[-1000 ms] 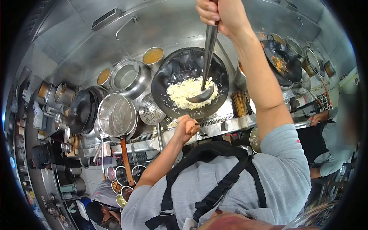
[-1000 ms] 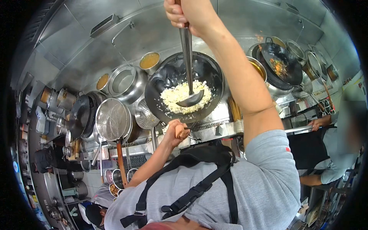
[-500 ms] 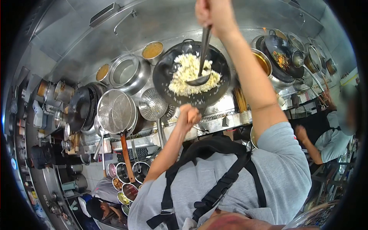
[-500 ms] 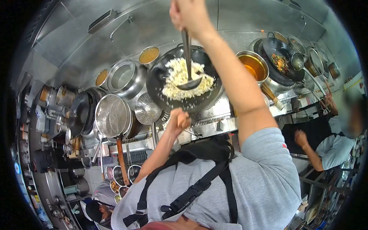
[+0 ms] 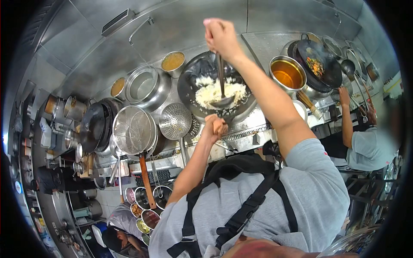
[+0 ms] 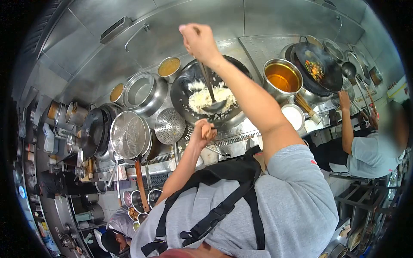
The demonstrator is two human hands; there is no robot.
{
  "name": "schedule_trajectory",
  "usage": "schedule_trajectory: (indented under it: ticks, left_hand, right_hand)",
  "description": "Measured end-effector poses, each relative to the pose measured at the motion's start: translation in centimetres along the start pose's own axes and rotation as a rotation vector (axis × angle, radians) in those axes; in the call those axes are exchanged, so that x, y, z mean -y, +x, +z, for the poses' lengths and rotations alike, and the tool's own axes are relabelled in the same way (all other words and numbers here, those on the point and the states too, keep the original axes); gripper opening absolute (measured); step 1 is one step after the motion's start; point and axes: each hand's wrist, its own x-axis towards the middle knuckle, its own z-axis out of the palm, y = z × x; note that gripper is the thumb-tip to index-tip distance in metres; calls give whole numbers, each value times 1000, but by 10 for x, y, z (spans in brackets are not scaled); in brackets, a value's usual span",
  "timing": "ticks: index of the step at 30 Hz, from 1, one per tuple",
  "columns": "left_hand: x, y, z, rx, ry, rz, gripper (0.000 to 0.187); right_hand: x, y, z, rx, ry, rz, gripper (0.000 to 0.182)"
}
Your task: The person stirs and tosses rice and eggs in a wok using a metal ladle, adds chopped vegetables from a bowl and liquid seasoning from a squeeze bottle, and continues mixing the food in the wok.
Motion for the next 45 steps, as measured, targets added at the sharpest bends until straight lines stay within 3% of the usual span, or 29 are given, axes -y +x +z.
schedule_trajectory:
  ticks: [1, 2, 3, 4, 5, 6, 7, 9, 10, 11, 13, 15, 17, 19, 21, 23, 24, 25, 28, 30, 33, 35, 38, 42, 43, 45]
  left_hand:
    - [0, -8, 27, -226, 33, 147, 17]
    - [7, -11, 4, -11, -27, 96, 13]
    - [23, -27, -4, -19, -5, 155, 12]
    - [39, -37, -35, 77, -2, 110, 24]
    - [48, -66, -26, -118, 163, 79, 27]
    - [57, -79, -38, -148, 249, -15, 27]
    - [62, -80, -47, -107, 248, -2, 26]
    - [64, -72, -64, -25, 247, 32, 25]
    - [28, -69, -6, -98, 149, 16, 23]
    - [17, -45, 0, -112, 34, 26, 24]
    - [-7, 5, -22, 314, -16, -115, 15]
    - [11, -6, -26, 140, 71, 40, 22]
    - [51, -23, -38, 37, 71, 159, 28]
    - [73, -52, -57, -9, 135, -32, 32]
    - [77, -46, -76, -28, 181, -72, 33]
    - [49, -46, -26, -81, 163, 92, 31]
    - [38, -26, -18, -63, 67, 141, 27]
    - [24, -7, -16, 20, -86, 67, 14]
    - [8, 50, -18, -131, -51, 53, 15]
    - [5, 58, -20, -136, -21, 19, 18]
    - [1, 40, -15, -62, 20, 28, 24]
    - [5, 16, -26, -12, 52, -5, 30]
    - [23, -36, -32, -32, 134, -26, 39]
    - [42, -74, -52, 19, 41, -76, 48]
    - [48, -78, -56, 27, 29, -38, 48]
    - [57, -88, -63, 39, 13, 30, 48]
  right_hand:
    - [-25, 0, -5, -6, 46, -18, 38]
    - [-33, 5, -15, -8, 62, -51, 38]
    - [-36, 12, -31, -10, 77, -84, 37]
    - [-35, 18, -48, -13, 94, -117, 37]
    - [-19, 31, -62, 49, 188, -73, 36]
    - [3, 39, -64, 84, 253, -9, 35]
    - [26, 46, -65, 124, 317, 59, 36]
    - [60, 41, -36, 50, 150, 102, 37]
    - [66, 31, -18, 17, 66, 134, 38]
    - [56, 19, -7, 29, 50, 77, 41]
    - [6, -5, 5, -25, -24, -2, 36]
    - [-50, -9, -17, -91, -33, -116, 35]
    - [-45, -5, -42, -96, -3, -186, 34]
    - [-3, 4, -53, -63, 160, -111, 37]
    - [25, 12, -58, -65, 199, -27, 38]
    - [45, 19, -63, -61, 179, 51, 38]
    - [61, 20, -62, -60, 145, 31, 38]
    - [79, 21, -61, -90, 65, -5, 38]
    - [136, 22, -70, 20, 100, -195, 39]
    - [148, 13, -82, 117, 202, -198, 39]
    - [38, 3, -75, -207, 30, -227, 37]
    - [-65, -7, -92, -3, 179, -4, 34]
    - [-51, 6, -69, -59, 225, -63, 35]
    - [11, -8, -32, 177, 286, -177, 33]
    - [-9, -11, -31, 189, 304, -228, 31]
    - [-76, -20, -33, 169, 178, -54, 30]
